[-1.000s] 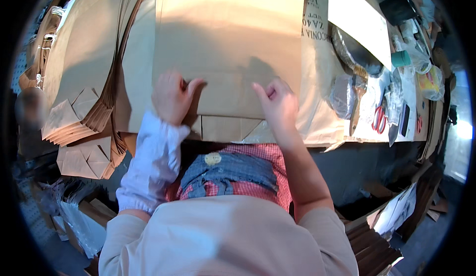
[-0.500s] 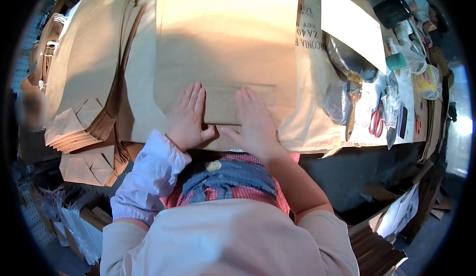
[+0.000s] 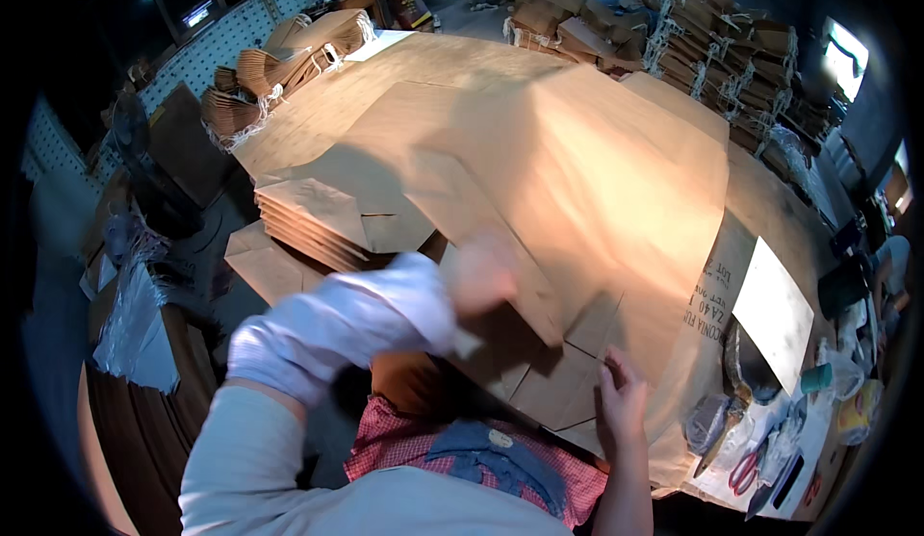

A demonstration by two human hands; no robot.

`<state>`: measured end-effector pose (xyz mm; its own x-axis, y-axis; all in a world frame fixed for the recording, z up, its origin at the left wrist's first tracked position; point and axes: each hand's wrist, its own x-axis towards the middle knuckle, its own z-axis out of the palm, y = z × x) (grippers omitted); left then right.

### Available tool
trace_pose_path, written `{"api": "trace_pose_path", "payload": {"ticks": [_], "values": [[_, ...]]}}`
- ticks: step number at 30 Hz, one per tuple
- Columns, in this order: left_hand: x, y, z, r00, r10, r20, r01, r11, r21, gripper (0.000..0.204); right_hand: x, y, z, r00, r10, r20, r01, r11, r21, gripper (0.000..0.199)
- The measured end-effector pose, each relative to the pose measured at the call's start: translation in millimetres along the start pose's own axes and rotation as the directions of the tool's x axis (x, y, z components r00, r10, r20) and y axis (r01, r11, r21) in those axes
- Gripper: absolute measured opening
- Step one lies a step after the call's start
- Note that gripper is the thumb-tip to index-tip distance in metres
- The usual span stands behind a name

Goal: The person assembles flat paper bags by folding the bottom flaps and applying glue with a brush to secure them. The person repeatedly picks up flat bags, folds the bottom, applies glue, and stacks the finished bags.

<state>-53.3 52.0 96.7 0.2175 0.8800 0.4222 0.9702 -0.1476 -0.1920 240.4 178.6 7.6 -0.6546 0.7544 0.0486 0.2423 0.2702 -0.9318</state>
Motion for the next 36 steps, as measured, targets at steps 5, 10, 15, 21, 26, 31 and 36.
{"api": "trace_pose_path", "payload": {"ticks": [5,10,15,21,26,31,36], "values": [[-91.7,-123.8,-87.1,0.992,-0.126,0.029,0.101,0.893,0.438,0.039,5.6,60.7,15.2,0.988,-0.147,-0.051,0.143,0.987,-0.077,0.029],[-202.6,-162.6,-110.7,0.854,-0.403,0.328,0.309,0.901,0.304,0.058,4.7,65.3,19.9,0.968,-0.25,0.012,0.246,0.94,-0.235,0.029],[-215.7,-135.5,-92.2,0.805,-0.456,0.379,0.408,0.89,0.204,0.059,-2.0,52.3,16.3,0.974,-0.222,0.037,0.225,0.943,-0.246,0.031],[-83.5,-17.5,-74.9,0.91,-0.39,0.142,0.409,0.902,-0.142,0.049,2.6,29.3,-30.6,0.995,-0.043,-0.086,-0.018,0.794,-0.608,0.044],[-34.5,46.4,79.0,0.897,-0.398,0.193,0.441,0.836,-0.326,0.029,26.2,58.7,-25.0,0.979,-0.174,-0.104,0.045,0.686,-0.726,0.038],[-8.3,58.5,83.8,0.703,-0.346,0.621,0.588,0.774,-0.235,0.018,13.4,31.6,-52.8,0.99,0.14,0.032,-0.087,0.766,-0.636,0.034],[-3.5,19.9,125.5,0.839,-0.396,0.374,0.535,0.73,-0.426,0.034,42.5,33.6,-34.6,1.0,0.021,0.012,-0.007,0.74,-0.672,0.044]]}}
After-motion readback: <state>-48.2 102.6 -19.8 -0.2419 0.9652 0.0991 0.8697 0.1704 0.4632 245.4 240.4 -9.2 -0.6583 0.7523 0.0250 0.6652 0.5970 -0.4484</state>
